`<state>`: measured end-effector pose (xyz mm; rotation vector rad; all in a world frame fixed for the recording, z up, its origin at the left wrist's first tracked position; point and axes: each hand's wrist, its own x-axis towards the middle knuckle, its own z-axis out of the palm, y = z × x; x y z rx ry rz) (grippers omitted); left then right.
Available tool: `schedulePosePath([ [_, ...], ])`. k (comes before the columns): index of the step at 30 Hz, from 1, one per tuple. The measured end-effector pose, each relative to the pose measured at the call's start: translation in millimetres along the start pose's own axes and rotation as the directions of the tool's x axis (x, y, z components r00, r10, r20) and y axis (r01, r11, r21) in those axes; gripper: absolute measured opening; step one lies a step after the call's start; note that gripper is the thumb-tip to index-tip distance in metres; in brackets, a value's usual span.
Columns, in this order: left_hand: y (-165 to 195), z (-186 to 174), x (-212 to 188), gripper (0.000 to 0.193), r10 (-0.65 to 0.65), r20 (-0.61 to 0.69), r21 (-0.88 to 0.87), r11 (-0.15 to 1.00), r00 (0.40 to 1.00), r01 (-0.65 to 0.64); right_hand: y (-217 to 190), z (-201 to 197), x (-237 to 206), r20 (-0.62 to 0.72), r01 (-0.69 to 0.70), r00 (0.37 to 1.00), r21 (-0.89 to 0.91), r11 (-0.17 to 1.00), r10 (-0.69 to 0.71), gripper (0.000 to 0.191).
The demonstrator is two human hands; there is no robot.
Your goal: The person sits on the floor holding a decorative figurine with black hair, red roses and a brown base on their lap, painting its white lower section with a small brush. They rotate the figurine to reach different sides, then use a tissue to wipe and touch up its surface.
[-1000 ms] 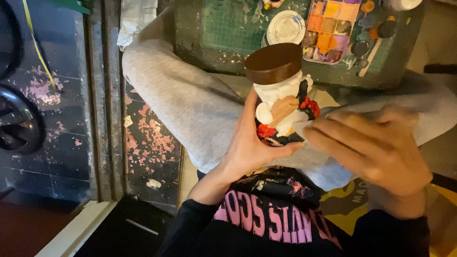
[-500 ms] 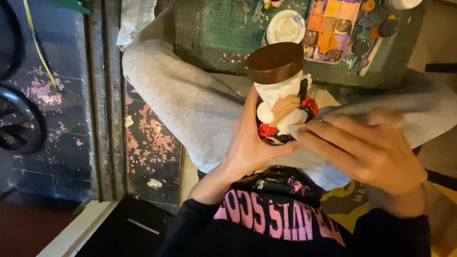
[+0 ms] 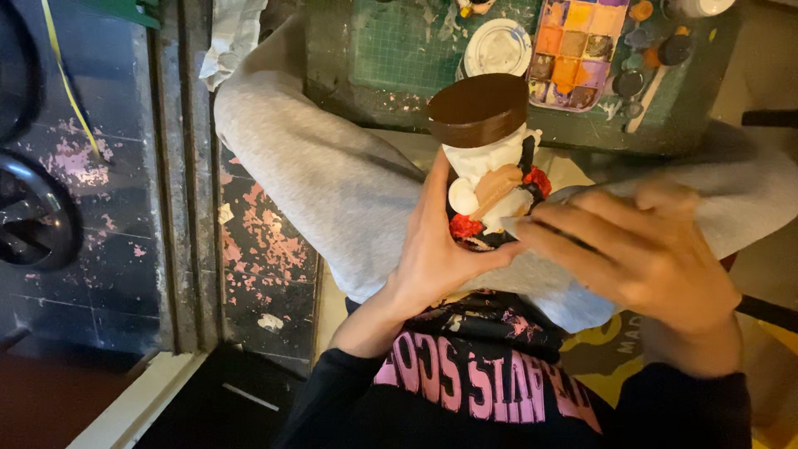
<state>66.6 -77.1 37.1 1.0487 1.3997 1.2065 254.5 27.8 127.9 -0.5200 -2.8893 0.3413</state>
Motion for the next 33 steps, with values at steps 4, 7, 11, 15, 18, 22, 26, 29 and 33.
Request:
schedulePosePath([
  [4, -1, 1, -1, 0.120, 0.043, -0.020, 0.090, 0.995, 0.999, -0.041, 2, 0, 0, -0.027, 0.021, 0.999, -0.027, 0.999, -0.022, 0.046],
  [7, -2, 1, 0, 0.120, 0.020, -0.003, 0.038, 0.999, 1.000, -0.020, 2, 0, -1, -0.011, 0.068, 0.998, -0.013, 0.998, -0.068, 0.047],
  [11, -3, 1, 0, 0.120, 0.017, 0.000, 0.055, 0.998, 1.000, -0.017, 1, 2, -4, -0.017, -0.031, 0.999, -0.007, 0.999, 0.031, 0.044],
  [15, -5, -1, 1, 0.119, 0.011, 0.037, -0.077, 0.997, 0.999, -0.008, 7, 5, -6, -0.013, 0.052, 0.999, 0.015, 0.999, -0.052, 0.044],
  [18, -5, -1, 1, 0.121, 0.025, 0.010, 0.020, 0.999, 1.000, -0.025, 7, 4, -8, -0.029, 0.006, 1.000, 0.000, 1.000, -0.006, 0.044],
  [22, -5, -2, 1, 0.120, -0.012, 0.066, -0.130, 0.991, 0.998, 0.020, 1, 0, -10, 0.050, 0.009, 0.999, 0.020, 1.000, -0.010, 0.048],
  [26, -7, -3, 1, 0.120, -0.031, 0.092, -0.161, 0.986, 0.995, 0.046, 2, -3, -6, 0.019, -0.019, 1.000, 0.006, 1.000, 0.019, 0.046],
  [29, -8, -3, 2, 0.121, -0.049, 0.104, -0.203, 0.977, 0.993, 0.070, 3, -10, -5, -0.002, -0.056, 0.998, -0.088, 0.995, 0.056, 0.046],
  [33, -8, -2, 2, 0.120, -0.021, 0.110, -0.226, 0.973, 0.994, 0.045, -2, -14, -5, -0.006, -0.081, 0.997, -0.133, 0.988, 0.081, 0.047],
])
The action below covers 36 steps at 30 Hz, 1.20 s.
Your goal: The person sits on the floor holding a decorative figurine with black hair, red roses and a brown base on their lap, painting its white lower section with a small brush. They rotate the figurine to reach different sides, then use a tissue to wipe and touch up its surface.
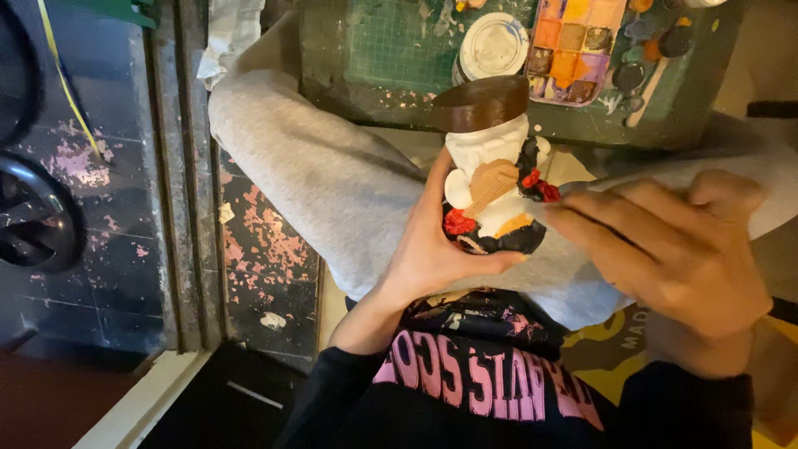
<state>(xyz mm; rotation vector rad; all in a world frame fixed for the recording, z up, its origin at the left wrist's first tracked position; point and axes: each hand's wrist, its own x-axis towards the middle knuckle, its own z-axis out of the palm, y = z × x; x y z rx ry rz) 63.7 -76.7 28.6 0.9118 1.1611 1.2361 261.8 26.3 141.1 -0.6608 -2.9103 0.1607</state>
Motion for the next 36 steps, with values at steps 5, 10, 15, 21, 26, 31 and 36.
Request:
schedulePosePath([
  [5, 1, 0, -1, 0.120, -0.002, -0.017, 0.019, 1.000, 1.000, 0.002, 2, 5, 3, 0.007, 0.081, 0.997, 0.056, 0.995, -0.081, 0.050],
  [10, 4, 0, -1, 0.119, -0.006, -0.010, 0.037, 0.999, 1.000, 0.007, -3, 2, 1, -0.029, 0.012, 1.000, -0.013, 1.000, -0.013, 0.043],
  [15, 6, 0, -1, 0.117, 0.000, -0.006, 0.014, 1.000, 1.000, 0.000, -5, 4, 2, 0.000, 0.087, 0.996, 0.014, 0.996, -0.087, 0.046],
  [21, 4, -1, -1, 0.120, 0.020, -0.020, 0.036, 0.999, 1.000, -0.020, -6, 5, 7, -0.056, 0.081, 0.995, 0.029, 0.996, -0.079, 0.041],
  [26, 4, -1, -1, 0.120, 0.016, -0.018, 0.031, 0.999, 1.000, -0.015, -11, 4, 5, -0.019, 0.093, 0.995, -0.047, 0.995, -0.094, 0.044],
  [31, 5, 0, -1, 0.120, 0.001, -0.027, 0.000, 1.000, 1.000, -0.001, -9, 4, 2, -0.035, 0.003, 0.999, -0.062, 0.998, -0.005, 0.038],
  [36, 6, 2, -1, 0.121, -0.021, -0.029, -0.042, 0.999, 0.999, 0.019, -8, 4, 2, -0.047, -0.003, 0.999, -0.019, 1.000, 0.002, 0.043],
])
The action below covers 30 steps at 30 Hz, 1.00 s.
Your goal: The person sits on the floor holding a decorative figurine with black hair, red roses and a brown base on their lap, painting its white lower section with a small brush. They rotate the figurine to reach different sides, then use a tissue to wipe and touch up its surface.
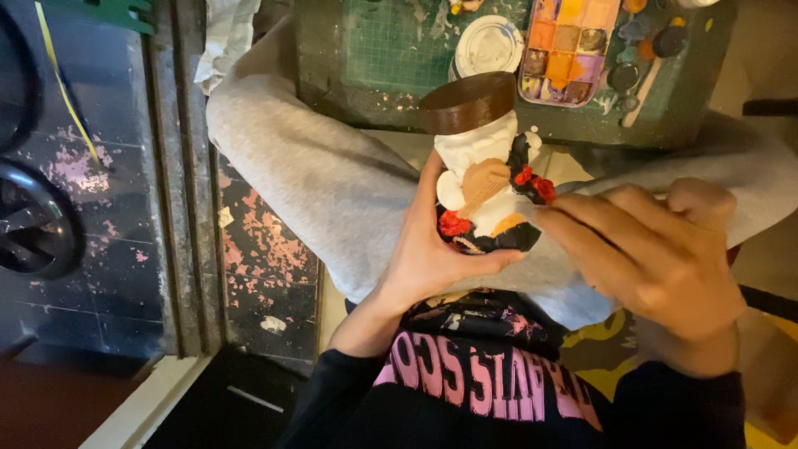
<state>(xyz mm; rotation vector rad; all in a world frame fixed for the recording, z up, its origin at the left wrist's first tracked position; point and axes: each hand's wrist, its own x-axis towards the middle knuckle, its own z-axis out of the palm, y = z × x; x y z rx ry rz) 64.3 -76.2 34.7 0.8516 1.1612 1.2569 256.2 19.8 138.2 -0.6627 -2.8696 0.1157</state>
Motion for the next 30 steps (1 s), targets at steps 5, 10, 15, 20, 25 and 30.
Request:
schedulePosePath([
  [5, -0.3, 1.2, -1.9, 0.124, -0.001, -0.004, -0.057, 0.998, 1.000, 0.001, -4.1, 0.0, -1.6, 0.005, -0.024, 1.000, 0.009, 1.000, 0.024, 0.040],
  [10, -2.5, 0.7, -1.0, 0.125, 0.017, -0.010, -0.083, 0.996, 1.000, -0.018, -1.0, 6.1, -0.6, -0.067, 0.028, 0.997, 0.005, 1.000, -0.028, 0.030],
  [15, -3.9, 0.3, -2.6, 0.126, -0.043, -0.016, -0.096, 0.994, 0.999, 0.042, -1.7, 5.6, -1.7, -0.074, -0.013, 0.997, -0.003, 1.000, 0.013, 0.029],
  [20, -4.9, 0.6, -2.5, 0.125, -0.004, -0.024, -0.096, 0.995, 1.000, 0.002, -2.6, 1.3, -1.0, -0.042, -0.016, 0.999, -0.004, 1.000, 0.016, 0.035],
  [25, -4.0, 1.2, -2.0, 0.123, 0.015, -0.017, -0.130, 0.991, 1.000, -0.017, -4.8, 0.1, -0.4, -0.027, -0.020, 0.999, 0.036, 0.999, 0.020, 0.038],
  [30, -1.4, -0.2, -2.2, 0.121, 0.012, -0.017, -0.079, 0.997, 1.000, -0.014, -1.4, -0.8, -2.1, -0.032, 0.002, 0.999, 0.014, 1.000, -0.002, 0.038],
])
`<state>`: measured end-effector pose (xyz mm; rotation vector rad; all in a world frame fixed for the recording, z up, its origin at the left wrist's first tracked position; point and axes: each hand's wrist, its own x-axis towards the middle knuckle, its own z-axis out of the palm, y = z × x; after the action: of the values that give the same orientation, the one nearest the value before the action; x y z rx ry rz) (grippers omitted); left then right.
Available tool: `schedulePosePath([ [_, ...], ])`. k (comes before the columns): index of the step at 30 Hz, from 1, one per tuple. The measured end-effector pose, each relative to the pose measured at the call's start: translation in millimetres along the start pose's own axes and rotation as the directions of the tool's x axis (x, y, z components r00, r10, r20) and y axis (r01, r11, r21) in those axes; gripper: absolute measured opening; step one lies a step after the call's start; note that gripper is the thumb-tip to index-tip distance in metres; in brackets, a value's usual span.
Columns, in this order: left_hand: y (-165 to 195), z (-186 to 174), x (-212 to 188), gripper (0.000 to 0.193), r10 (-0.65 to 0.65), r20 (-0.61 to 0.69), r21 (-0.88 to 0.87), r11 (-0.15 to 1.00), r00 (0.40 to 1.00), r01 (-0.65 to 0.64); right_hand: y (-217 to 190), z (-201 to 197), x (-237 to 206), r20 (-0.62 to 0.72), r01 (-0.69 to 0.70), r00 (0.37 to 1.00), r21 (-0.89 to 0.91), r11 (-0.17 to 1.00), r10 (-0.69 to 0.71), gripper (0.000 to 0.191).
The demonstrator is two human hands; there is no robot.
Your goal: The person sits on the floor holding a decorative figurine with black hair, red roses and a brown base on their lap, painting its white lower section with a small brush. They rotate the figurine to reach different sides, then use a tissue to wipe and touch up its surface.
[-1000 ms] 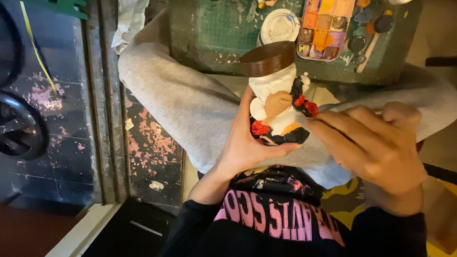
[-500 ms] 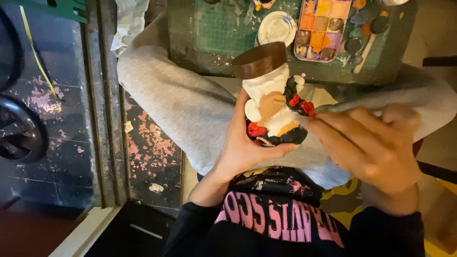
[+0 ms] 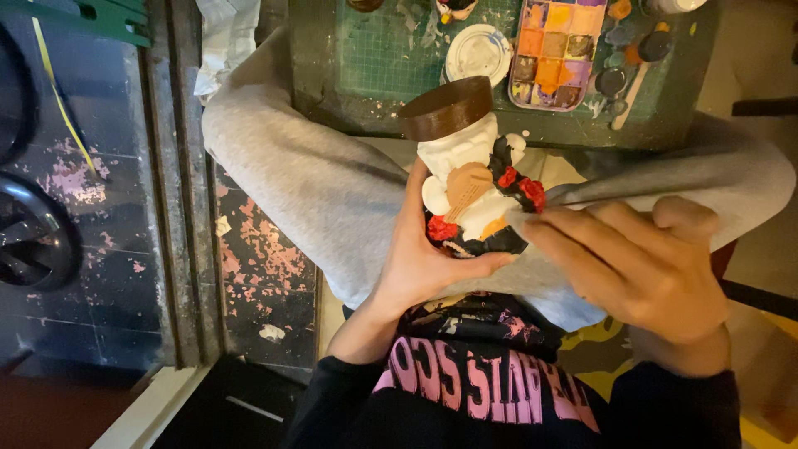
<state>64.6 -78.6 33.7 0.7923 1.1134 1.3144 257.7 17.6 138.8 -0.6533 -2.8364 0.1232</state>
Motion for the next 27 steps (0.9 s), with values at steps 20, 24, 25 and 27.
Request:
schedulePosePath([
  [20, -1, 0, 0, 0.119, 0.034, -0.002, -0.035, 0.999, 0.999, -0.034, -5, 0, -1, 0.006, -0.051, 0.999, -0.030, 0.998, 0.052, 0.039],
  [24, -3, 3, -1, 0.119, 0.021, -0.017, -0.084, 0.996, 1.000, -0.022, -9, 0, 0, -0.037, -0.067, 0.997, -0.037, 0.997, 0.065, 0.039],
  [25, -4, 4, -1, 0.119, 0.029, -0.021, -0.113, 0.993, 0.999, -0.032, -9, 0, 0, -0.046, -0.080, 0.996, -0.050, 0.995, 0.078, 0.039],
  [27, -6, 6, -1, 0.118, 0.049, -0.032, -0.168, 0.984, 0.998, -0.054, -9, 2, 1, -0.065, -0.048, 0.997, -0.081, 0.996, 0.043, 0.035],
])
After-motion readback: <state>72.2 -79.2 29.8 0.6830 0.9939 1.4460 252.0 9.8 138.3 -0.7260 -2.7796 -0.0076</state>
